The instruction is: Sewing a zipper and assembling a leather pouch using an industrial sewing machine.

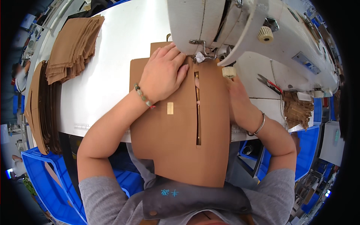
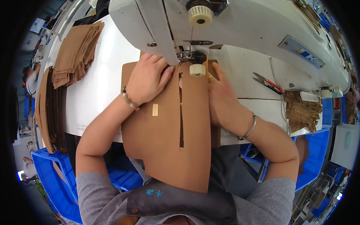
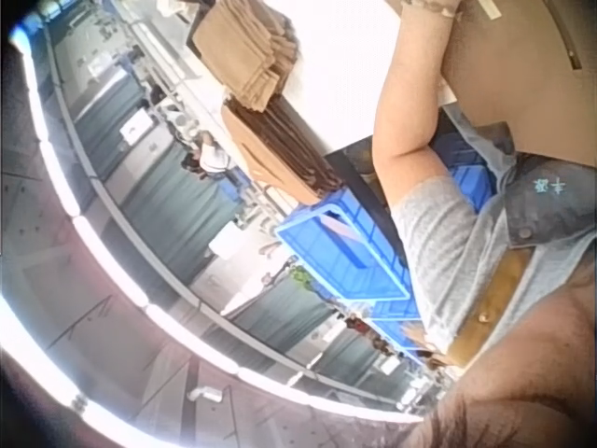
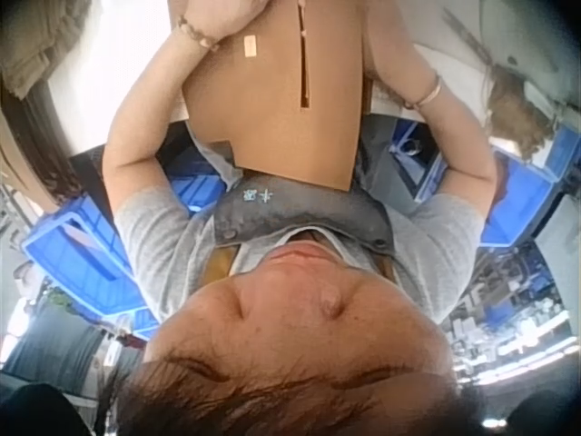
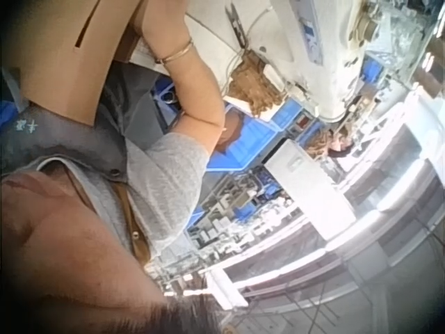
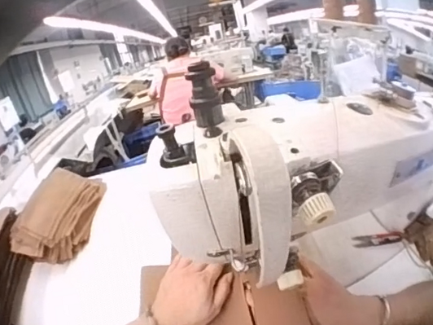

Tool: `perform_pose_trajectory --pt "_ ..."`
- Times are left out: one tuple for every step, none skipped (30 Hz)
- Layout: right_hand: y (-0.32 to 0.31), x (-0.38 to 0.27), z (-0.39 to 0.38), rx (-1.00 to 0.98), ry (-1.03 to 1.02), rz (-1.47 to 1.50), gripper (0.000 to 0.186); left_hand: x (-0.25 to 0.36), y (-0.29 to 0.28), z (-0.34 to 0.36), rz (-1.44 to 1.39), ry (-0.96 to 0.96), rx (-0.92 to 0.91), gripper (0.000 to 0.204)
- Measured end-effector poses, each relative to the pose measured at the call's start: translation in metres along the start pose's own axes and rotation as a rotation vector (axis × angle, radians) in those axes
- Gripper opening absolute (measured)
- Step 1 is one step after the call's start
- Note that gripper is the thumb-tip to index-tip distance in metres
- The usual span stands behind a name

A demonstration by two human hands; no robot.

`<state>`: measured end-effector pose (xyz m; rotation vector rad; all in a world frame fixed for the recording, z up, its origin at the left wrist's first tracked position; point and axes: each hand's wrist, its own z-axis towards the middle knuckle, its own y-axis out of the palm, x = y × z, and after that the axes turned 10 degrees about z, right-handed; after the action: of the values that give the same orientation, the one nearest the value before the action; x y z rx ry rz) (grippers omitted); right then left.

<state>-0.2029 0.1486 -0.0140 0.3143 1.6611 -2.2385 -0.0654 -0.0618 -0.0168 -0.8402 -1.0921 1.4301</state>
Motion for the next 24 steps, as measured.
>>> perform_pose_trajectory --pt "0.000 0.000 0.000 -0.026 0.024 -0.007 0.059 -0.004 0.001 0.003 -0.003 -0.010 -0.002 0.034" --pt "0.001 0.000 0.000 -0.023 0.020 -0.011 0.059 -0.007 0.002 0.006 -0.001 0.006 0.000 0.030" --pt "0.001 0.000 -0.001 -0.018 0.003 -0.025 0.058 -0.010 0.003 0.009 -0.004 0.021 -0.002 0.027" --pt "0.001 0.001 0.000 -0.019 -0.004 -0.032 0.058 -0.011 0.004 0.011 0.020 0.033 0.038 0.024" --pt "0.000 0.001 0.000 -0.015 -0.014 -0.039 0.058 -0.011 0.004 0.011 0.017 0.046 0.076 0.024" --pt "0.000 0.001 0.000 -0.022 -0.011 -0.035 0.057 -0.011 0.003 0.012 0.023 0.039 0.067 0.023" --pt "0.000 0.001 0.000 -0.036 0.003 -0.034 0.057 -0.011 0.001 0.010 0.015 0.020 0.016 0.023" --pt "0.000 0.000 0.000 -0.030 -0.007 -0.030 0.057 -0.010 -0.002 0.010 0.028 0.033 0.057 0.022" --pt "0.000 0.000 0.000 -0.036 0.000 -0.036 0.057 -0.007 -0.006 0.005 0.023 0.020 0.044 0.024" --pt "-0.001 0.001 0.000 -0.050 0.013 -0.034 0.056 -0.004 -0.010 0.001 0.019 0.008 0.031 0.025" --pt "-0.001 0.001 0.000 -0.042 0.007 -0.041 0.056 0.001 -0.014 -0.005 0.018 0.008 0.031 0.025" --pt "-0.001 0.001 0.000 -0.043 0.014 0.000 0.057 0.007 -0.018 -0.013 -0.003 0.021 0.030 0.029" --pt "-0.002 0.001 0.000 -0.040 0.031 0.044 0.057 0.013 -0.021 -0.020 -0.024 0.037 0.032 0.032" --pt "-0.002 0.001 0.000 -0.043 0.024 0.042 0.058 0.020 -0.024 -0.028 -0.063 0.034 0.003 0.038" --pt "-0.002 0.001 0.000 -0.034 0.020 0.055 0.058 0.025 -0.024 -0.032 -0.063 0.029 -0.012 0.038" --pt "-0.002 0.001 0.000 -0.032 0.017 0.062 0.059 0.028 -0.022 -0.035 -0.040 0.017 -0.017 0.042" --pt "-0.002 0.000 0.000 -0.029 0.014 0.069 0.059 0.031 -0.021 -0.037 -0.017 -0.005 -0.061 0.046" --pt "-0.002 0.000 0.000 -0.040 0.027 0.083 0.060 0.031 -0.019 -0.037 -0.018 -0.002 -0.022 0.046" --pt "-0.003 -0.001 0.000 -0.048 0.030 0.091 0.061 0.030 -0.017 -0.037 -0.014 -0.011 -0.037 0.047" --pt "-0.003 -0.001 0.000 -0.056 0.034 0.099 0.061 0.030 -0.016 -0.036 -0.009 -0.019 -0.051 0.048" --pt "-0.003 -0.002 0.000 -0.062 0.038 0.075 0.062 0.029 -0.015 -0.036 -0.009 -0.024 -0.051 0.048" --pt "-0.004 -0.002 0.000 -0.065 0.041 0.063 0.062 0.029 -0.014 -0.036 -0.010 -0.023 -0.046 0.047" --pt "-0.004 -0.002 0.000 -0.068 0.044 0.051 0.062 0.029 -0.013 -0.036 -0.016 -0.019 -0.048 0.047" --pt "-0.004 -0.002 0.000 -0.071 0.038 0.021 0.062 0.029 -0.013 -0.036 -0.013 -0.020 -0.040 0.047"
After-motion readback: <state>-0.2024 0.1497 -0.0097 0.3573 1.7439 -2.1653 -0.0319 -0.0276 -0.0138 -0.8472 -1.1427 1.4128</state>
